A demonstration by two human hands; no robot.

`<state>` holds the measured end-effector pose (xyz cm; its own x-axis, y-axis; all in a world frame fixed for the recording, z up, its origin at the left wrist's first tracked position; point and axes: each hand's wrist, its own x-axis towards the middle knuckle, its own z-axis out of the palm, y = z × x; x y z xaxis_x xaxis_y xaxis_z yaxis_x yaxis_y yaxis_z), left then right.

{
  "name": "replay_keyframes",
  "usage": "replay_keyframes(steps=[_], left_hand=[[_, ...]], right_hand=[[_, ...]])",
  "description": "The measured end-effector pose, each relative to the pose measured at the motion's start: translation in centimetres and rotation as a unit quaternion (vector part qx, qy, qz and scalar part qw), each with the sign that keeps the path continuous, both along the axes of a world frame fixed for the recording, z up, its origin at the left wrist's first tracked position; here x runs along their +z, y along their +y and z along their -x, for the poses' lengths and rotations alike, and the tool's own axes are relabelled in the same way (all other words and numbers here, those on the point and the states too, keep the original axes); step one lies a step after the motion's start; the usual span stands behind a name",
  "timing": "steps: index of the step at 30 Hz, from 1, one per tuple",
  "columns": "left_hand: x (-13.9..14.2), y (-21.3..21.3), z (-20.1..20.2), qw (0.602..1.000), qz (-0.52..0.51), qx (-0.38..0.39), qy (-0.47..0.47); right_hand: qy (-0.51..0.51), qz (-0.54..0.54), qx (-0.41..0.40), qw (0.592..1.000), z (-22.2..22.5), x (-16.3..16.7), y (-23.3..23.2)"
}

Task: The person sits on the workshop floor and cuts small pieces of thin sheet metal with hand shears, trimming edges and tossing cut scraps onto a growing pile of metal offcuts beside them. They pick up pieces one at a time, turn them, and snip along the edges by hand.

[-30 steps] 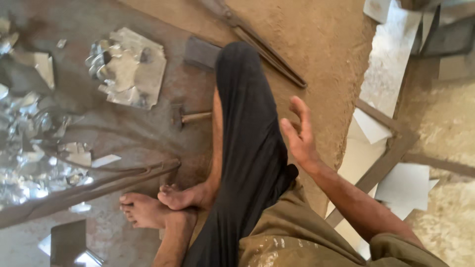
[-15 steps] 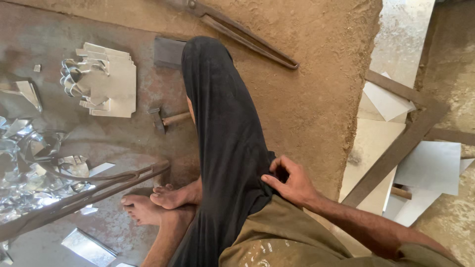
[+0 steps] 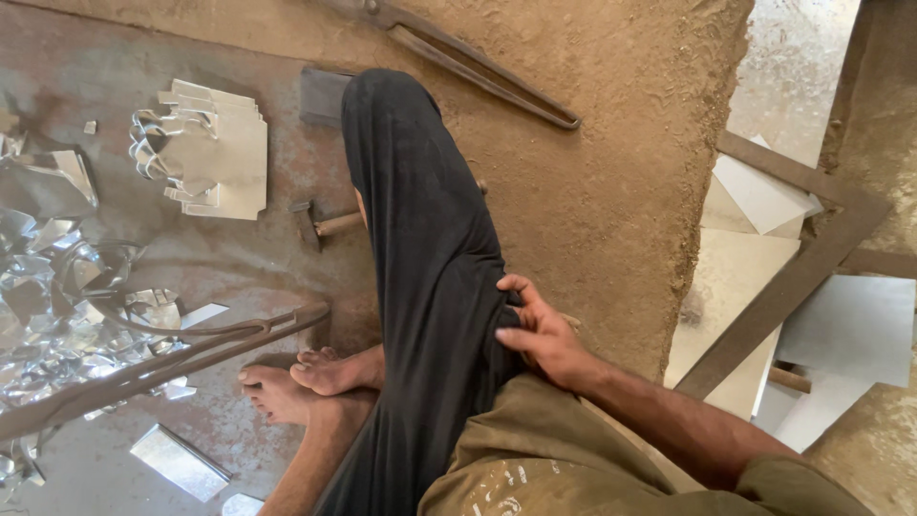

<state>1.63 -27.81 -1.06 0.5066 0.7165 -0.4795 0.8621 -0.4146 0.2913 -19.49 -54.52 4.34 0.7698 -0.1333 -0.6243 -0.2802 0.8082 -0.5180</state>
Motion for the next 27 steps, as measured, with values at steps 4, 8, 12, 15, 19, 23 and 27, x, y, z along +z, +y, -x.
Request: replay_keyframes(steps=[4, 8, 12, 15, 19, 23, 27], left_hand=[[-1.7, 1.9, 0.7, 1.0, 0.019, -0.006, 0.006], [-2.1, 2.2, 1.0, 0.998, 0.036, -0.038, 0.023], [6.2, 1.6, -2.7, 0.961, -0.005, -0.244, 0.132], [16.5, 2.8, -7.2, 0.817, -0.054, -0.548, 0.17], [18.0, 2.0, -9.0, 0.694, 0.219, -0.682, -0.074], [8.4, -1.4, -10.9, 0.804, 0.417, -0.423, 0.026], [3.7, -3.9, -14.1, 0.792, 0.424, -0.439, 0.017]], right_hand=[[-0.015, 0.255, 0.053, 0.965, -0.5, -1.4, 0.7], [0.001, 0.305, 0.081, 0.949, -0.1, -0.4, 0.0], [0.047, 0.077, 0.02, 0.996, 1.3, 0.7, -1.8], [0.02, -0.099, -0.098, 0.99, 2.7, -0.3, -2.4], [0.102, 0.112, -0.072, 0.986, 3.9, -3.0, -1.5], [0.035, 0.337, -0.04, 0.94, 3.8, -4.6, -0.3], [0.004, 0.381, -0.04, 0.924, 3.2, -4.9, 0.3]])
